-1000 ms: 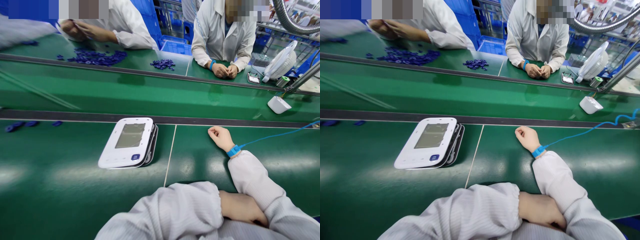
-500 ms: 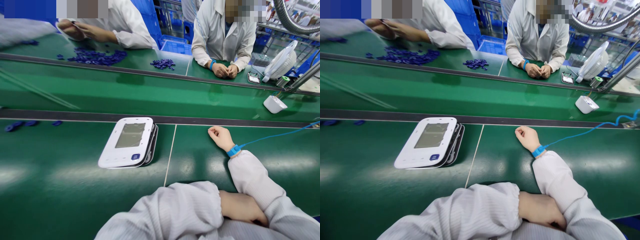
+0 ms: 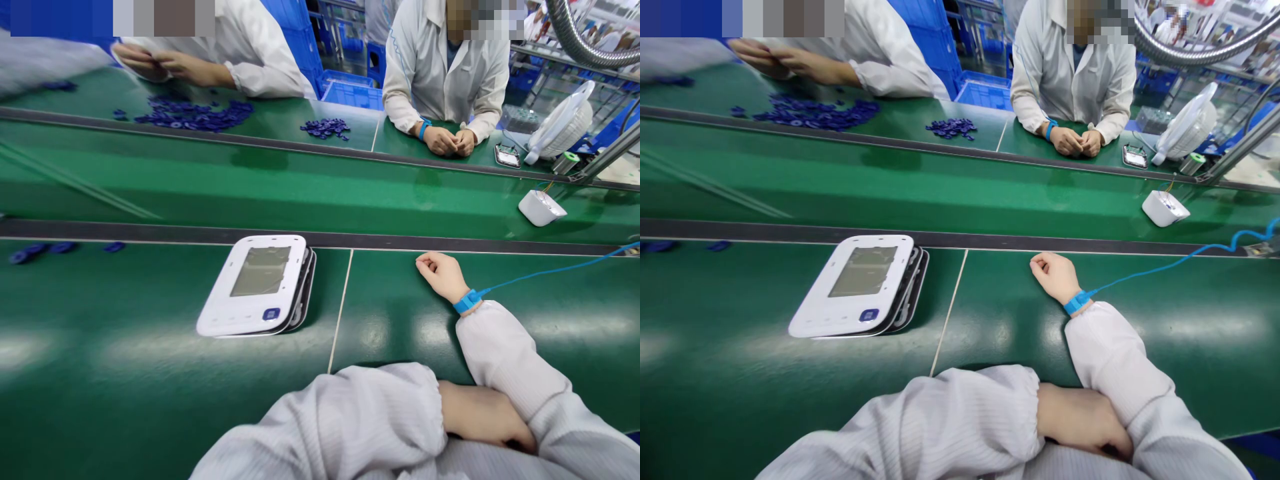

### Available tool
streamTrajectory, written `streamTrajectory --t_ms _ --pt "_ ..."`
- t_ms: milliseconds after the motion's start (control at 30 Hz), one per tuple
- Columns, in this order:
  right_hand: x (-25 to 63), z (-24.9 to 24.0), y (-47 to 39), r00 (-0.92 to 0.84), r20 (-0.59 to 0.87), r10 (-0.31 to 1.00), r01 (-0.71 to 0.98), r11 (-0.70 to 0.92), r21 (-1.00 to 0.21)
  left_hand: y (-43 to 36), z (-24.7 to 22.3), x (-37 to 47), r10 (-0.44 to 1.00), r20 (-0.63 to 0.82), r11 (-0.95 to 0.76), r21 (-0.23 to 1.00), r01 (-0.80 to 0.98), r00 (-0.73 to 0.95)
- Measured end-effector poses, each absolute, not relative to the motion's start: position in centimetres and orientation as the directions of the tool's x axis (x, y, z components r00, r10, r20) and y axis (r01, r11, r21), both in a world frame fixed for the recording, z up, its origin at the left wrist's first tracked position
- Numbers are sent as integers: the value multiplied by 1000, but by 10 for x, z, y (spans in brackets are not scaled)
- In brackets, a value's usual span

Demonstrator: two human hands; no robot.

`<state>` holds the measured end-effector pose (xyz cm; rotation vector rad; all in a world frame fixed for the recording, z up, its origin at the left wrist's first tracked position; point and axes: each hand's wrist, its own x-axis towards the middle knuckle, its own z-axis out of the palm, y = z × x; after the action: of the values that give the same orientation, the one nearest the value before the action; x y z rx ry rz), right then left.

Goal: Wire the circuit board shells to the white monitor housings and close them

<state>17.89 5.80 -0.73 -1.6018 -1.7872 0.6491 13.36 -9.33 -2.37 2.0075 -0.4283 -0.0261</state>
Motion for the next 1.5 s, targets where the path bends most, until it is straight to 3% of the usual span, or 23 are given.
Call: streamTrajectory --t_ms 1100,1500 --pt "179 -8 58 -48 139 989 667 135 -733 -92 -22 132 -308 181 -331 900 -284 934" --pt "179 -9 58 -51 139 989 667 138 -732 -92 -19 129 -316 183 -380 874 -301 931"
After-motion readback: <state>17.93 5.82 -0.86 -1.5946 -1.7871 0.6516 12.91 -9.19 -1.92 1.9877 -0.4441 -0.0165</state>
